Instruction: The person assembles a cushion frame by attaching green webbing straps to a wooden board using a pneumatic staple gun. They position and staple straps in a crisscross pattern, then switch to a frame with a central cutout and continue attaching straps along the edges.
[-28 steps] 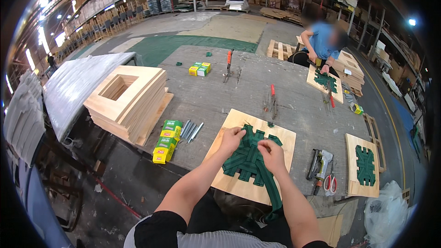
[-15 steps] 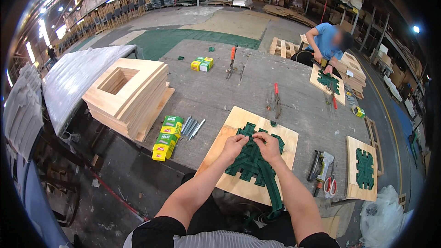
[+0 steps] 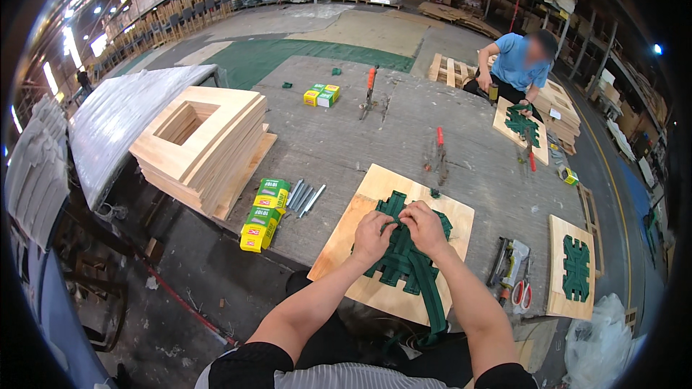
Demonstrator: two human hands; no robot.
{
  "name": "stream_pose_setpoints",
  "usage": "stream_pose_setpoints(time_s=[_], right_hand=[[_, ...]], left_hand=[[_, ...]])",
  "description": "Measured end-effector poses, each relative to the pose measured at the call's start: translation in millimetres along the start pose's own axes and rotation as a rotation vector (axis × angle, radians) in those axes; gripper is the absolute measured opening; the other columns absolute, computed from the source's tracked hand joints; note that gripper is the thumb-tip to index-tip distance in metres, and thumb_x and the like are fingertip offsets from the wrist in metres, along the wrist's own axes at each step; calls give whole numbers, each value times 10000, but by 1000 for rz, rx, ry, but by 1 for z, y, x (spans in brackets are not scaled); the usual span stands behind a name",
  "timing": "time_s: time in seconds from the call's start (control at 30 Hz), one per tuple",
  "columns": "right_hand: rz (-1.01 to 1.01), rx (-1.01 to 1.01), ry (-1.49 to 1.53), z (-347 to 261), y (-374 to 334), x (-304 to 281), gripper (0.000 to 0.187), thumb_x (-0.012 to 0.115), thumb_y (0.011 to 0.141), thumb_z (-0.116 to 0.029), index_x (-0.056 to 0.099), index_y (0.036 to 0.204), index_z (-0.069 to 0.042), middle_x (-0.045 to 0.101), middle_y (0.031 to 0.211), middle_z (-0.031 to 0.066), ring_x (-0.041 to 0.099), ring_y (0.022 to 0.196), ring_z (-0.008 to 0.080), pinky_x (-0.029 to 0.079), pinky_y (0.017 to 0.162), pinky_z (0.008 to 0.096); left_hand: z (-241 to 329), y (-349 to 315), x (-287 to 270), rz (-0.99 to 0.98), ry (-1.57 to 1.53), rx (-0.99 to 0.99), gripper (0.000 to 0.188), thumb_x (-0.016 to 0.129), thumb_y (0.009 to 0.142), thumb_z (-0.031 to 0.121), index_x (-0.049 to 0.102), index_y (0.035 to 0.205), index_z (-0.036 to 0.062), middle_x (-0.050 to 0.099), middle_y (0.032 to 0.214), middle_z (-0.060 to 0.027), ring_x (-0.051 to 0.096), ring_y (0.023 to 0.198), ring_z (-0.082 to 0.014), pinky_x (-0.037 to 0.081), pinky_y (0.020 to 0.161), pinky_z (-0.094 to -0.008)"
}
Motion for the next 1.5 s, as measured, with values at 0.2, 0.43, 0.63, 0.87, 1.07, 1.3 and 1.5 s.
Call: stream_pose_setpoints(time_s=[0.2,0.43,0.63,0.87,1.07,1.3,1.5], right_hand=[[-189,178,-40,52,47,30,158,693,942,-158,748,1021,-33,705,996,181,692,955,357,543,860,438],[-377,324,-175,115,90,81,199,692,953,-188,771,1061,-40,712,1043,202,693,1027,378,539,916,452],[-366,317,-227,136,96,98,171,707,935,-183,780,1019,-53,704,1072,186,695,1022,367,541,912,453],[-335,397,-177,133,97,94,231,771,892,-194,755,1068,-45,728,1041,158,710,976,331,555,882,423],[125,502,184,149,55,17,256,769,899,-165,728,1109,-24,738,926,101,703,854,194,560,801,339],[551,707,-279,154,-122,-189,220,723,933,-216,757,1006,-11,760,876,159,737,826,265,560,763,382],[421,1203,-714,189,-255,-294,357,770,876,-339,783,1024,-15,768,968,220,760,940,336,579,830,421]], left_hand=[[-50,34,-1,-81,82,-64,231,615,991,175,723,1135,31,721,1090,-189,668,1015,-376,509,905,-447],[-73,33,9,-73,281,37,395,552,1021,177,587,1395,54,618,1369,-169,528,1300,-418,390,1136,-503],[-64,27,33,-293,538,68,508,443,1085,394,510,1527,154,465,1605,-46,348,1494,-441,226,1238,-586],[-73,25,42,-394,669,28,561,372,1098,485,476,1561,186,403,1655,-7,300,1533,-435,176,1250,-616],[-59,33,53,-425,664,42,551,371,1100,467,459,1570,193,396,1659,-9,282,1543,-424,169,1254,-620],[-73,28,43,-473,703,-45,571,366,1095,478,439,1590,203,379,1669,20,257,1557,-393,123,1280,-589],[-66,27,56,-500,718,-29,567,344,1099,482,437,1592,217,365,1676,32,243,1566,-382,120,1279,-578]])
Point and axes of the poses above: each hand's wrist, its own y-axis towards the middle knuckle, its own x-axis out of the palm, z = x × y, the point moved 8 cm from there along y, towards the middle knuckle
